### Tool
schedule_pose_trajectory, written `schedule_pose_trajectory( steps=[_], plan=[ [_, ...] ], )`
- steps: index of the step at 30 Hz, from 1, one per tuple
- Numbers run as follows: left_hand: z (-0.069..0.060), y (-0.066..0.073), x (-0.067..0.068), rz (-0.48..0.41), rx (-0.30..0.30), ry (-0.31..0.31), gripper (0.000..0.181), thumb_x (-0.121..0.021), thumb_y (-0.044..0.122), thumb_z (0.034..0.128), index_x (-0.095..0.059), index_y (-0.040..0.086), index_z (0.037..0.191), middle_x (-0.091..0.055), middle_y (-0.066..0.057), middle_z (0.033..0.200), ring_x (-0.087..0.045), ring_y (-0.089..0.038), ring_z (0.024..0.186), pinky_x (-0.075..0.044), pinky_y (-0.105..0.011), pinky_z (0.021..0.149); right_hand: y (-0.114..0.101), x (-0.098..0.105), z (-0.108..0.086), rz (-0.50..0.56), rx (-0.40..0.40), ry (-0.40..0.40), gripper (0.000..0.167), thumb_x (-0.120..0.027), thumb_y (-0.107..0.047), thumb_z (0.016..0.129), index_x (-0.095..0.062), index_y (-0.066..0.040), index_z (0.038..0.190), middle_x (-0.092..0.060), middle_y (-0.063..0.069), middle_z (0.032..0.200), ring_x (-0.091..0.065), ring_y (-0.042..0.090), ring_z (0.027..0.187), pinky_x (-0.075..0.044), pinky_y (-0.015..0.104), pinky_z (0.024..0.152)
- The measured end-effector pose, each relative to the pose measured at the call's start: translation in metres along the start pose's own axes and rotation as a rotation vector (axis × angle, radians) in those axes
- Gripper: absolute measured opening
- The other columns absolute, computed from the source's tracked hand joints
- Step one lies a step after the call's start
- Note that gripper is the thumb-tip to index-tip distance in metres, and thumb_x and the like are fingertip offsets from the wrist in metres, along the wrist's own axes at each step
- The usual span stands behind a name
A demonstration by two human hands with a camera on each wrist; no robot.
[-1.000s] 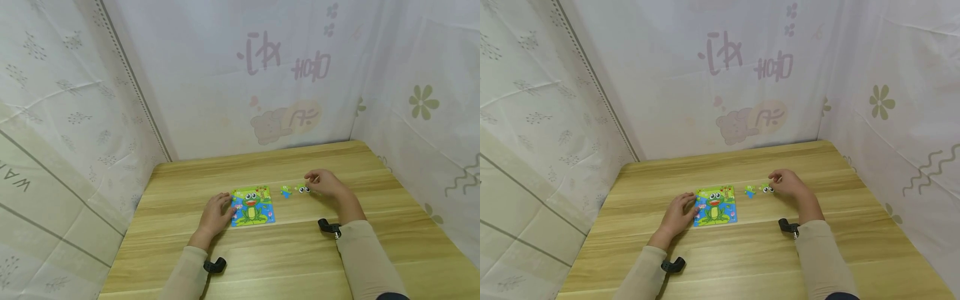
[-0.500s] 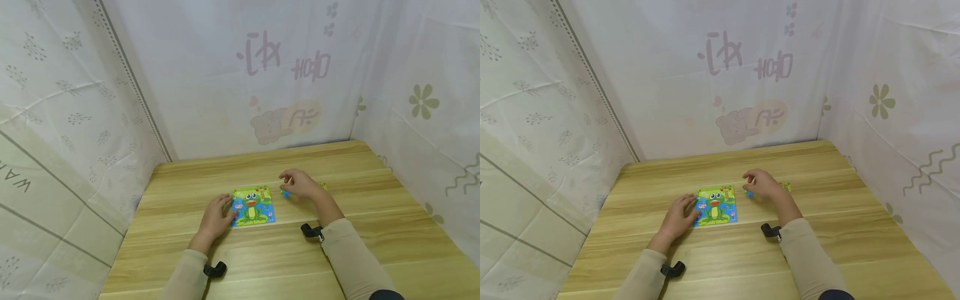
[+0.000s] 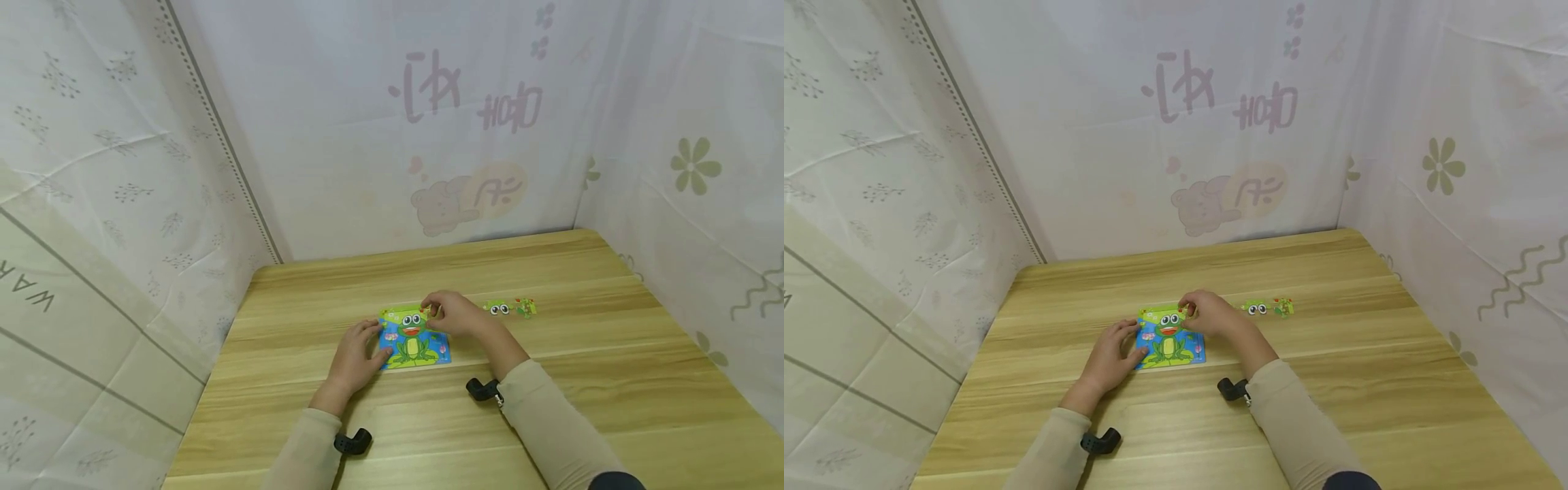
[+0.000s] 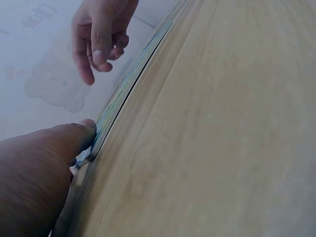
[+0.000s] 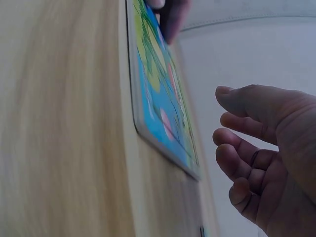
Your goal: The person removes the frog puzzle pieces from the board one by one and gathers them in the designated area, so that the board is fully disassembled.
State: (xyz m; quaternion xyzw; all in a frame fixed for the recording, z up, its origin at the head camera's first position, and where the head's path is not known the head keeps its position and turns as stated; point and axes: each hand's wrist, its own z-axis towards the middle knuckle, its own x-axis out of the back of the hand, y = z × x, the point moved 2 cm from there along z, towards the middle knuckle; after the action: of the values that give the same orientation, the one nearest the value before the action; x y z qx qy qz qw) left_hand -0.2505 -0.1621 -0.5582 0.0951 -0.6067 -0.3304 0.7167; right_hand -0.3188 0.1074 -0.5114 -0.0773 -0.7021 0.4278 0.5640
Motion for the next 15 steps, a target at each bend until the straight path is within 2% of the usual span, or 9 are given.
schedule_pose_trajectory(
  steps=[8, 15],
  plan=[
    [0.000, 0.000, -0.002, 0.003, -0.002, 0.007, 0.058, -0.079, 0.040, 0.0958, -0.064, 0.010, 0.143, -0.054, -0.007, 0.152, -0.047, -0.033, 0.142, -0.039, -0.055, 0.118, -0.015, -0.014, 0.003, -0.054, -0.019, -0.026, 0.040, -0.080, -0.022, 0.095, -0.069, -0.009, 0.131, -0.064, -0.005, 0.095, -0.059, 0.015, 0.079, -0.054, 0.033, 0.073],
    [0.000, 0.000, -0.002, 0.010, -0.007, 0.008, 0.058, -0.078, 0.040, 0.0962, -0.063, 0.011, 0.144, -0.053, -0.007, 0.153, -0.046, -0.032, 0.143, -0.040, -0.054, 0.118, -0.020, -0.027, 0.008, -0.098, 0.018, -0.047, 0.035, -0.079, -0.026, 0.096, -0.071, -0.010, 0.127, -0.064, -0.008, 0.090, -0.061, 0.011, 0.073, -0.055, 0.030, 0.069]
  ],
)
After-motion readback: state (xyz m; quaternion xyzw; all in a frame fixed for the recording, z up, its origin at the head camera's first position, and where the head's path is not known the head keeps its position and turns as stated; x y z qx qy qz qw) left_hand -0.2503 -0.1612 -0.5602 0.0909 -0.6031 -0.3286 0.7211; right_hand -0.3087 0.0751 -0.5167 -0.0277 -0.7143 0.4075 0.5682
